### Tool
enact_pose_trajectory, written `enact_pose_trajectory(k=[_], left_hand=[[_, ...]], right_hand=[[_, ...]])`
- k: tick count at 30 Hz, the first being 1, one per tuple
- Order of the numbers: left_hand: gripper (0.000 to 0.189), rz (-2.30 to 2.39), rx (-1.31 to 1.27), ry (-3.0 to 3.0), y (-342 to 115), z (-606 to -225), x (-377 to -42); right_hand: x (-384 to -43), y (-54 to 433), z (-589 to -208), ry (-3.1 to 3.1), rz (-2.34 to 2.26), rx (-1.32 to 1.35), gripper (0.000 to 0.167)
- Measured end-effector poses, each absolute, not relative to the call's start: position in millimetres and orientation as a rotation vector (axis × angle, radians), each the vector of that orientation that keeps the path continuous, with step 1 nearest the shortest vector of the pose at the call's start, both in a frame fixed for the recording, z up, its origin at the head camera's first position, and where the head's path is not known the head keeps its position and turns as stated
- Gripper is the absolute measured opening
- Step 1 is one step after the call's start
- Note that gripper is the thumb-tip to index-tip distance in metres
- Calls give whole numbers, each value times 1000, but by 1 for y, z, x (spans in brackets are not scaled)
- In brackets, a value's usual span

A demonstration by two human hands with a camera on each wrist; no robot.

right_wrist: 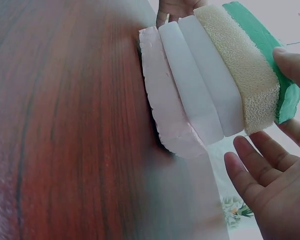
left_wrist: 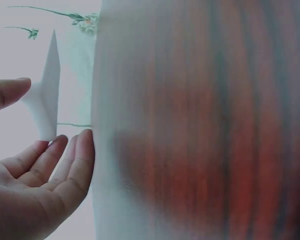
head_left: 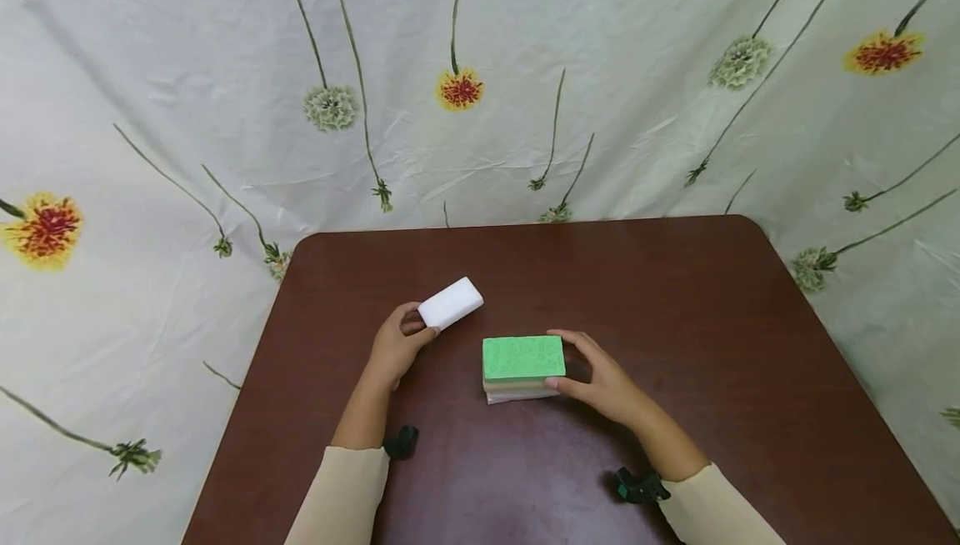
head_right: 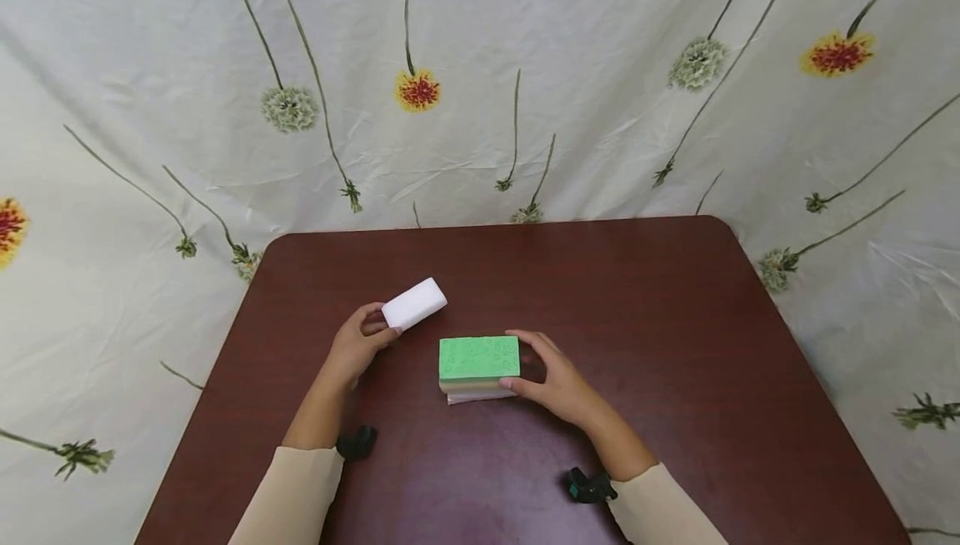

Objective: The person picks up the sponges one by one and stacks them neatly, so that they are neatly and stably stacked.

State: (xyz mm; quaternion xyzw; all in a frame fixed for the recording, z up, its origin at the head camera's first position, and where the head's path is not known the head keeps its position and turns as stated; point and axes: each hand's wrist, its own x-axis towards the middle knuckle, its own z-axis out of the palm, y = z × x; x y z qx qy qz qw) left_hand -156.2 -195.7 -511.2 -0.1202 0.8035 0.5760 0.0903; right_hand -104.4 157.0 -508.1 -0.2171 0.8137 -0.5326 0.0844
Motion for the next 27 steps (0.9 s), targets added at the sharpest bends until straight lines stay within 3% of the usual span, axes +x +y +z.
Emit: enact_pose_trajectory(k=[19,27], left_hand=[[62,1778,-256,2488,-177,-480,-128],[64,1833,-97,2490,-167,-469,-115]], right_hand=[[-106,155,-505,2416,-1614,-640,67],[-106,154,-505,2430,-1613,-632,68]])
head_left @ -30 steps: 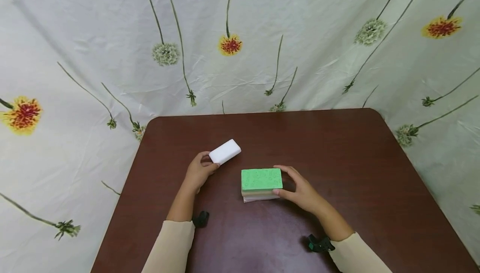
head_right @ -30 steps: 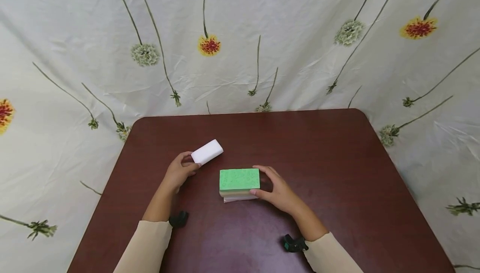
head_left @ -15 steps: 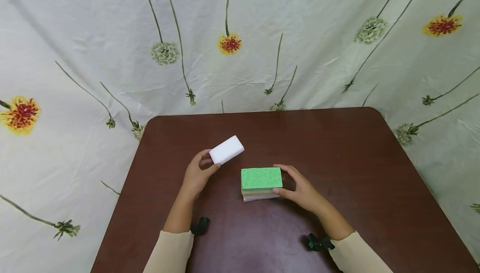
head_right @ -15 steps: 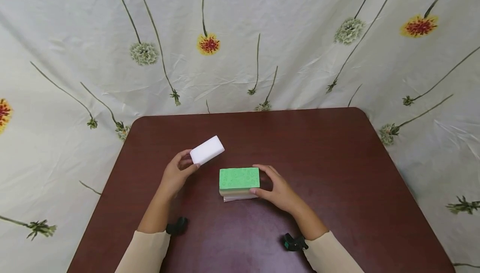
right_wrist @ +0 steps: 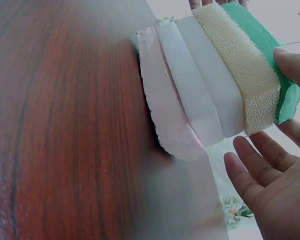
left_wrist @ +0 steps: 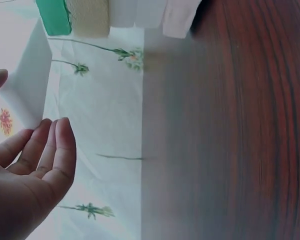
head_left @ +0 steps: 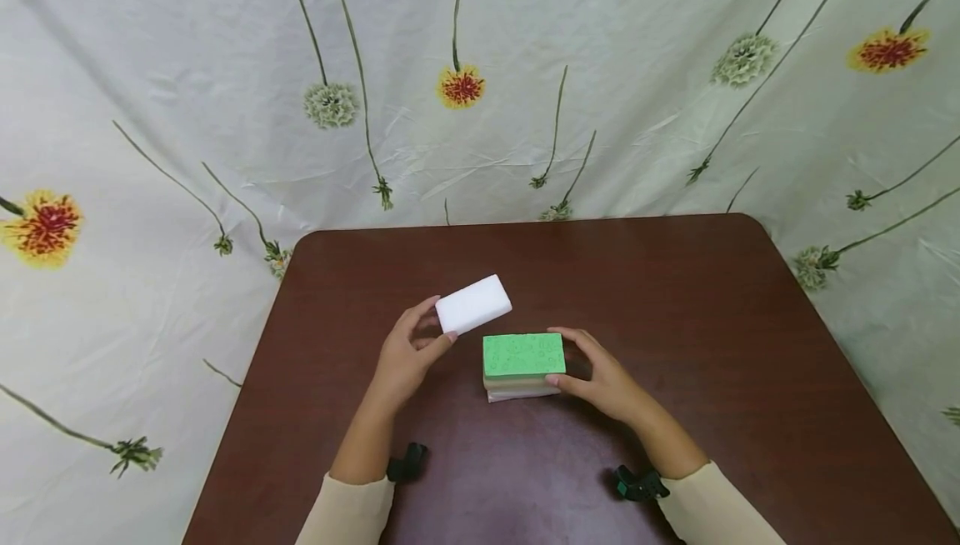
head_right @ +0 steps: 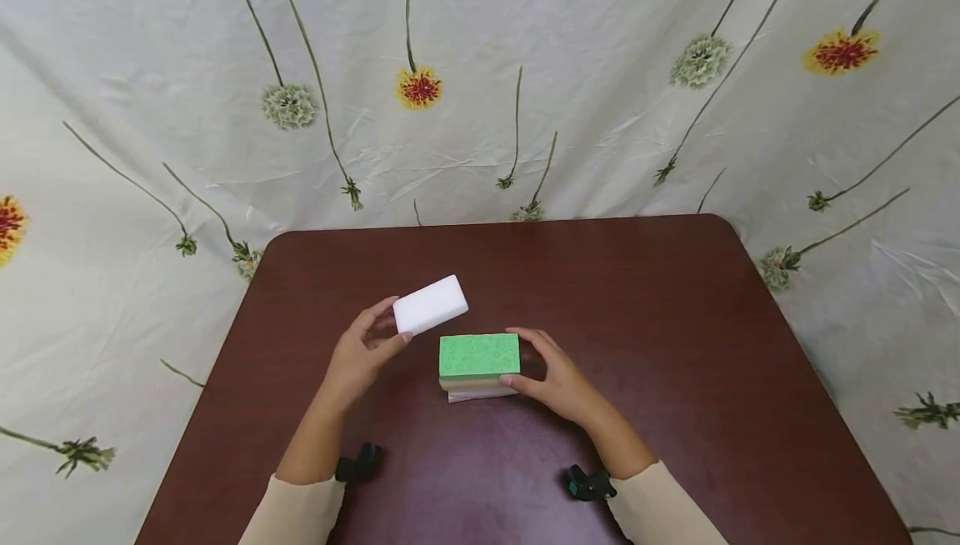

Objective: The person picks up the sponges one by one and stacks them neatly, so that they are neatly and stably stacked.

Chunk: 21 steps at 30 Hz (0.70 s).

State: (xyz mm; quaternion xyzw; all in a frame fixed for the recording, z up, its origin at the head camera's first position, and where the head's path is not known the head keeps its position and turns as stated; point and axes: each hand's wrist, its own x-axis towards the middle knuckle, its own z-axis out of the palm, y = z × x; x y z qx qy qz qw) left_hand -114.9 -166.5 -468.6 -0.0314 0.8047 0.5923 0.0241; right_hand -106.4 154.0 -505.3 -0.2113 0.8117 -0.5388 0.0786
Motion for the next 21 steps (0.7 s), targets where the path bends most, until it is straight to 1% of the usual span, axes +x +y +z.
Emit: enact_pose_trajectory(k=[10,21], left_hand=[[65,1934,105,2421,-156,-468,-104],[64,1874,261,2419,-141,-469,-97]], right_hand=[[-107,153,-507,2438,-1622,-625,68],[-106,152,-507,2441,-1617,-610,67]])
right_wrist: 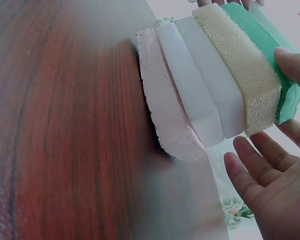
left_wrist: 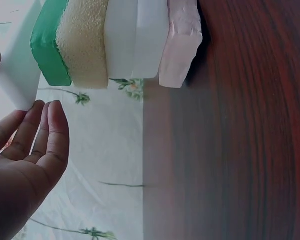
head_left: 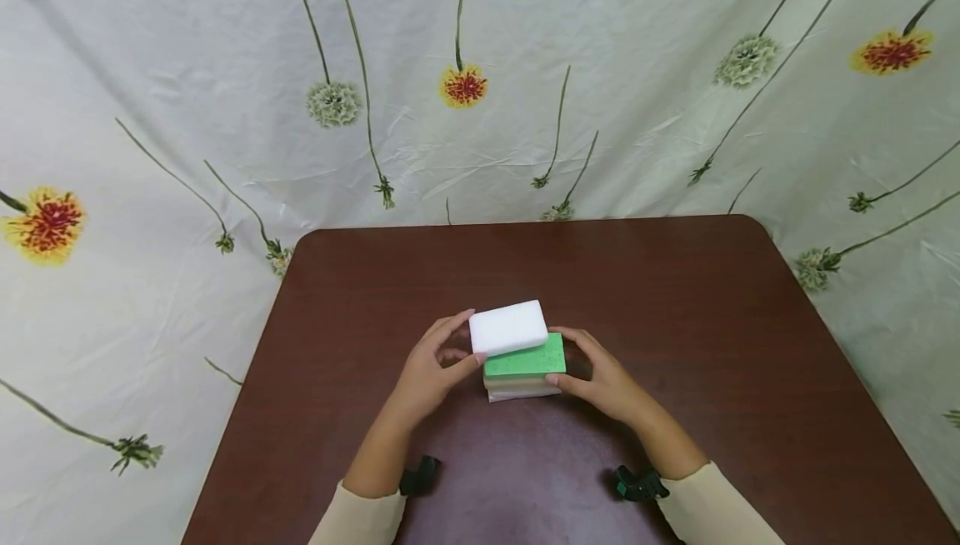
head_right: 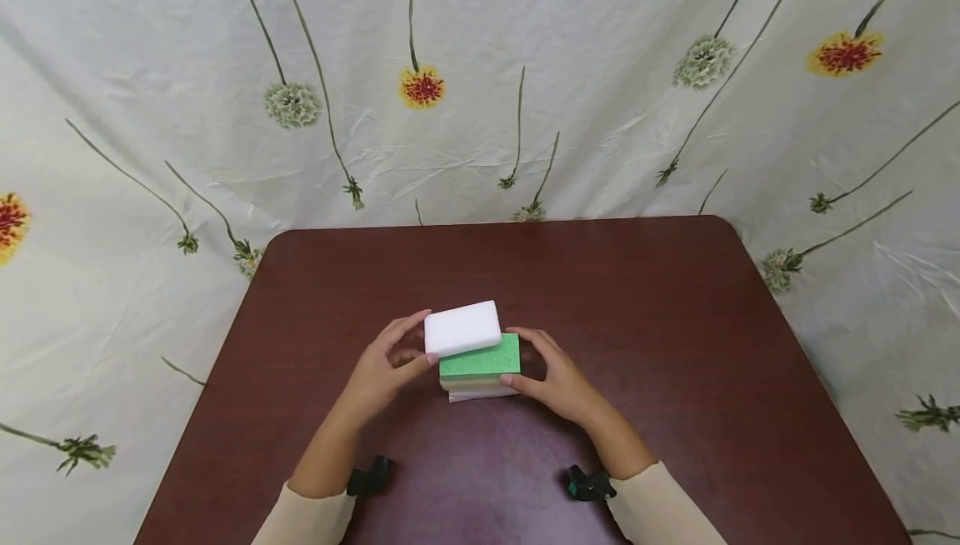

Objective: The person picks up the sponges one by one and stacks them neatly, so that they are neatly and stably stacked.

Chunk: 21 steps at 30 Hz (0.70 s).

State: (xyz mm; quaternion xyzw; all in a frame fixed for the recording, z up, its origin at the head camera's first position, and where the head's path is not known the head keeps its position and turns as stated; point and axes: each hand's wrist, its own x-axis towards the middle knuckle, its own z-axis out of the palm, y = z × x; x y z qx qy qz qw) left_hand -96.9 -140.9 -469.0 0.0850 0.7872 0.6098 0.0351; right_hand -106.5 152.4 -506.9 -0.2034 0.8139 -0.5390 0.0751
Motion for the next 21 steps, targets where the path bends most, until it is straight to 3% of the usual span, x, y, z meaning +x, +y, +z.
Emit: enact_pose_trajectory(k=[21], left_hand=[[64,1687,359,2499,-129,-475,-92]], right_hand=[[-107,154,-506,2453,-1602,-608,70]])
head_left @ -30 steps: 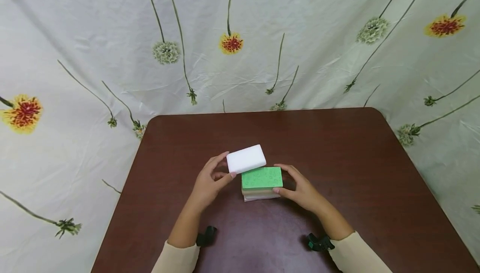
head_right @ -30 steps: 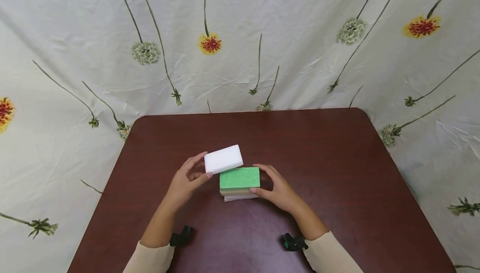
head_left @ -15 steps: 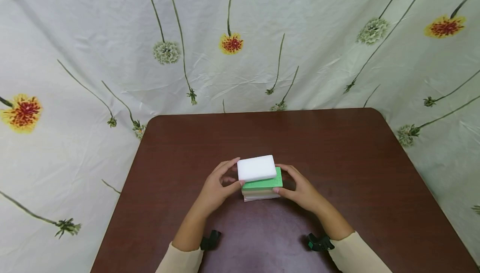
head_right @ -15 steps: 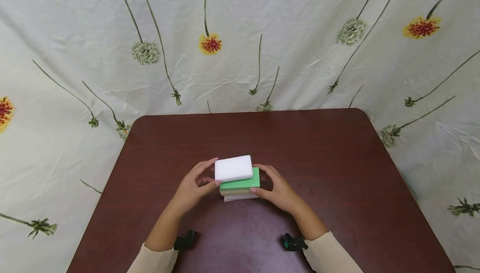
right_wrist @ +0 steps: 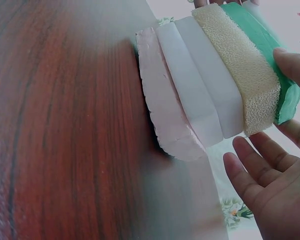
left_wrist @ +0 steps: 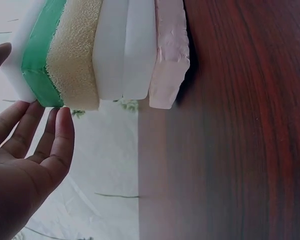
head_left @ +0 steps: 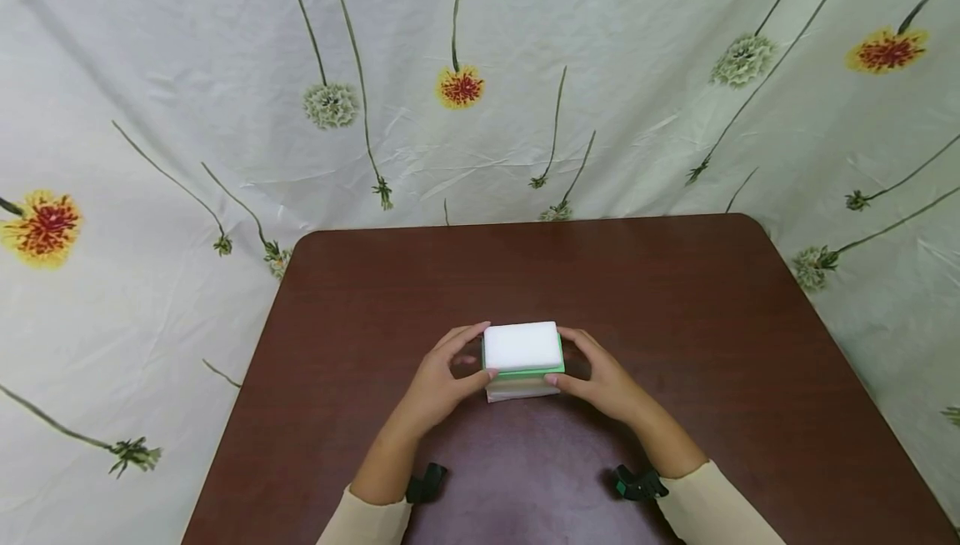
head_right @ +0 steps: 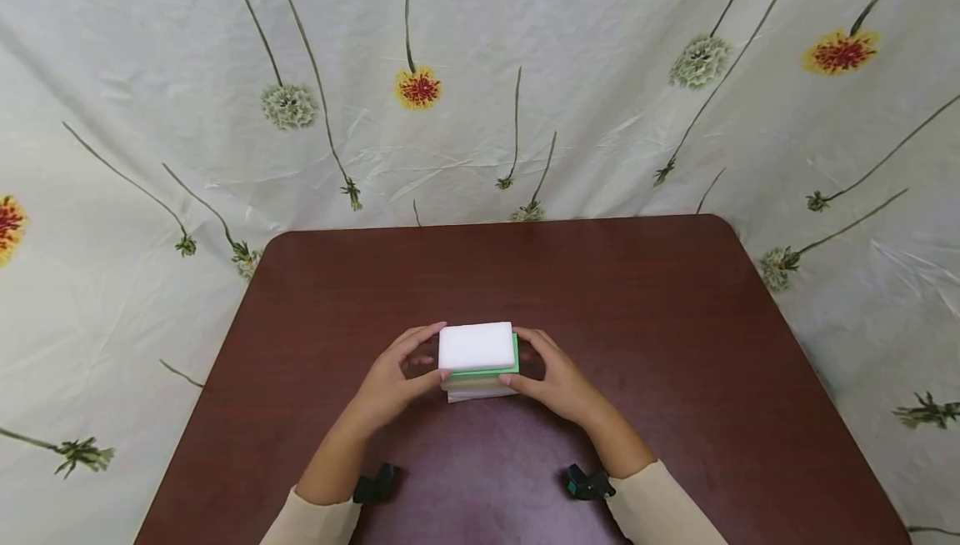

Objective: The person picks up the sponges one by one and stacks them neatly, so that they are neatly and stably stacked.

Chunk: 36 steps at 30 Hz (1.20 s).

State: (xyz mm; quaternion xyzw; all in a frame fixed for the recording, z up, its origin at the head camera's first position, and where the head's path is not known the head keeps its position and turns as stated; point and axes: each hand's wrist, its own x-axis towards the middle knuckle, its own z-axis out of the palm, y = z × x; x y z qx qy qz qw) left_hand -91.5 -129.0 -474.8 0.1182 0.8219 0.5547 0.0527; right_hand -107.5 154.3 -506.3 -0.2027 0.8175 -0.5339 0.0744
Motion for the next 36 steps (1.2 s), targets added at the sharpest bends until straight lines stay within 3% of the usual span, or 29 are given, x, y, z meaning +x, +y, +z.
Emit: enact_pose_trajectory(k=[9,17,27,36], left_hand=[[67,1657,381,2513,-130,-476,-91],[68,1641,388,2516,-130,-477,-92],[72,1642,383,2483,-131,-478,-92],[72,1626,352,2483,-132,-476,-90]], right_hand=[[-107,154,-505,2449,-1605,-610,71],[-107,153,-501,2418,-1645,-652,82],[-107,153,-499,2466,-1694,-737,71],[-106,152,-497,2477,-1672,-720,74]])
